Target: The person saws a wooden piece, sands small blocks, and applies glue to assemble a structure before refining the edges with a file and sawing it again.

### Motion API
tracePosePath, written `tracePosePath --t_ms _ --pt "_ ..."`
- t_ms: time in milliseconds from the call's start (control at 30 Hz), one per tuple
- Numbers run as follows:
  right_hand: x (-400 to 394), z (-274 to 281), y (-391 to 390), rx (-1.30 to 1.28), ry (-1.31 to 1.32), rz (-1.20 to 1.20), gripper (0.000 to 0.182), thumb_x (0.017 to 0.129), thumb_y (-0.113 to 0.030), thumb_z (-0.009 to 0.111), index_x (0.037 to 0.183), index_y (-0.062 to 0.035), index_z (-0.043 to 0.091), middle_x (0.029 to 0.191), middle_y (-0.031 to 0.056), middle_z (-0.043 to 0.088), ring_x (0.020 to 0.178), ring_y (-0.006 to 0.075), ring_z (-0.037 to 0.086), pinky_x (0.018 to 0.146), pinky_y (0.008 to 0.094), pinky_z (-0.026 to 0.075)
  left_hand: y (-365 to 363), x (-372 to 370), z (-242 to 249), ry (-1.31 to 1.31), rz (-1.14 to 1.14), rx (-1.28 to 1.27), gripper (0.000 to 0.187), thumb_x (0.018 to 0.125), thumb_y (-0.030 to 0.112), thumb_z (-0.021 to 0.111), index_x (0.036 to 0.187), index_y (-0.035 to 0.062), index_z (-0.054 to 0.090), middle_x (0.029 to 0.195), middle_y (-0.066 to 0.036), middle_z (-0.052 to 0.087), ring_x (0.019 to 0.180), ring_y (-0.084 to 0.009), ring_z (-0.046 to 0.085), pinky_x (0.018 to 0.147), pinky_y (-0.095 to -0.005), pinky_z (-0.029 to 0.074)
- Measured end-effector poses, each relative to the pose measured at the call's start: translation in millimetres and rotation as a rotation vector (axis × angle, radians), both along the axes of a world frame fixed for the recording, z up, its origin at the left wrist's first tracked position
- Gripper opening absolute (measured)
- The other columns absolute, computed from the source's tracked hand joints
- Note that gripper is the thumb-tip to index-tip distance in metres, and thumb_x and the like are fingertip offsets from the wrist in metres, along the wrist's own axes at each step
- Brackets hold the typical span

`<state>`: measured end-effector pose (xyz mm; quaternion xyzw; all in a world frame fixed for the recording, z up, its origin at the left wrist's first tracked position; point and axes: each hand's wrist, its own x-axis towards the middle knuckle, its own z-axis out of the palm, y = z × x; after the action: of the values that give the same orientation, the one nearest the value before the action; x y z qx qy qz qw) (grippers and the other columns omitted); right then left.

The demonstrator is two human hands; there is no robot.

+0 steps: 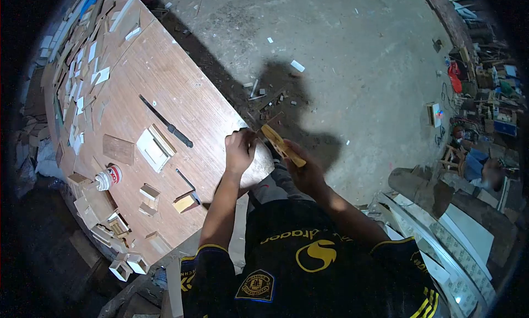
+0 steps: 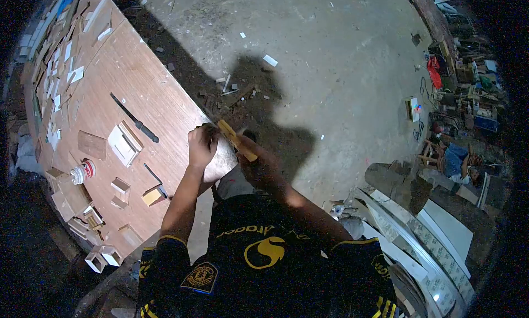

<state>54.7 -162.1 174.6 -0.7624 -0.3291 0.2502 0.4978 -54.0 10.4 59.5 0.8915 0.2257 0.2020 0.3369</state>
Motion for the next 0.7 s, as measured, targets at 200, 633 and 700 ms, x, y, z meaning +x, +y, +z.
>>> tracePosePath --t_ms 200,633,700 --pt "-8 -4 -1 -0.091 0.077 0.019 0.045 0.089 -0.008 0.061 0.133 -0.0105 0.050 0.113 0.0217 0.063 0.105 0.0333 0.064 0.085 0.0372 0.050 3 -3 -11 0.020 -0.028 0.059 0.024 0.077 0.012 0.065 0.099 0.0047 0.062 0.098 -0.014 0.060 0.092 -0.0355 0.052 0.081 -0.0439 0.039" --pt "-13 6 5 -0.131 0.003 0.078 0.043 0.090 -0.007 0.060 0.131 -0.0048 0.050 0.112 0.0203 0.064 0.100 0.0307 0.066 0.081 0.0347 0.052 4 -3 -15 -0.023 -0.030 0.145 0.013 0.080 0.012 0.061 0.092 0.0058 0.063 0.099 -0.010 0.064 0.092 -0.0298 0.057 0.079 -0.0432 0.039" --pt "-16 6 6 -0.198 0.005 0.107 0.041 0.089 -0.007 0.061 0.129 -0.0060 0.052 0.112 0.0201 0.064 0.100 0.0310 0.066 0.081 0.0350 0.053 5 -2 -12 -0.030 -0.030 0.140 0.013 0.081 0.012 0.061 0.092 0.0058 0.064 0.099 -0.010 0.064 0.092 -0.0298 0.057 0.078 -0.0431 0.039"
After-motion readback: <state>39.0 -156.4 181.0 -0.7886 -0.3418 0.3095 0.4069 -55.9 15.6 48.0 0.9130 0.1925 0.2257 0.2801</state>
